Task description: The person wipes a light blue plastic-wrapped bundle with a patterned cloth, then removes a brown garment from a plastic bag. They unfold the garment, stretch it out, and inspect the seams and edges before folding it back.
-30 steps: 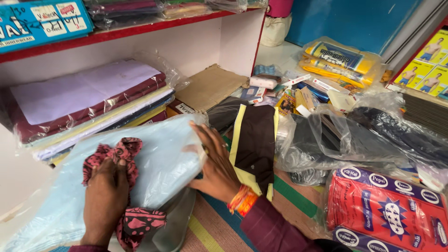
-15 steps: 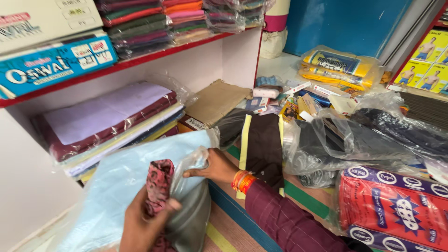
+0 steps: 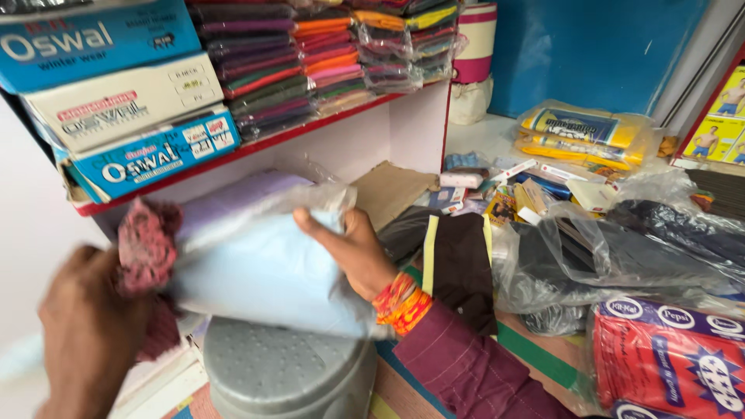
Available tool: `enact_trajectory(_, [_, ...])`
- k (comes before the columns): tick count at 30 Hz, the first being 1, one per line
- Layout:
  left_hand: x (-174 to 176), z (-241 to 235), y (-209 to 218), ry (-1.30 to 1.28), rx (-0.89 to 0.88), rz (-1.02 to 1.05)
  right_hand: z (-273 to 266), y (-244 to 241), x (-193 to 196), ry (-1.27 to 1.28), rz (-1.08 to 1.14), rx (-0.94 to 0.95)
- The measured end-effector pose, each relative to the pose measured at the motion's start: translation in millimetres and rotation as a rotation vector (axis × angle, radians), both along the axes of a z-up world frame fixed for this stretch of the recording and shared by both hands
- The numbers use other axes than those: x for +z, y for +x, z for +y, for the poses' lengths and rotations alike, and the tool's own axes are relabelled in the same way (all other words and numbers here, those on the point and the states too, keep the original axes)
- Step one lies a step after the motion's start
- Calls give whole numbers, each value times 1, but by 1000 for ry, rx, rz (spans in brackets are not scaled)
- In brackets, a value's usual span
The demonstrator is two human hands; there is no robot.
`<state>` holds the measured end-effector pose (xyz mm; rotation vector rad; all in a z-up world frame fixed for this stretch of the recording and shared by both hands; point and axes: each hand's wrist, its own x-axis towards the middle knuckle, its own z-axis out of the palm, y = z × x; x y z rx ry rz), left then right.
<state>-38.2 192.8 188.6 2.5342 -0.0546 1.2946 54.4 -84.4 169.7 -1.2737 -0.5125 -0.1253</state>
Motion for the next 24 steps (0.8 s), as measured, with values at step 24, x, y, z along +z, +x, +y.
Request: enact_trajectory(24, [-175,-51,144,-69,-112,469,-58,89,-180,103,691,269])
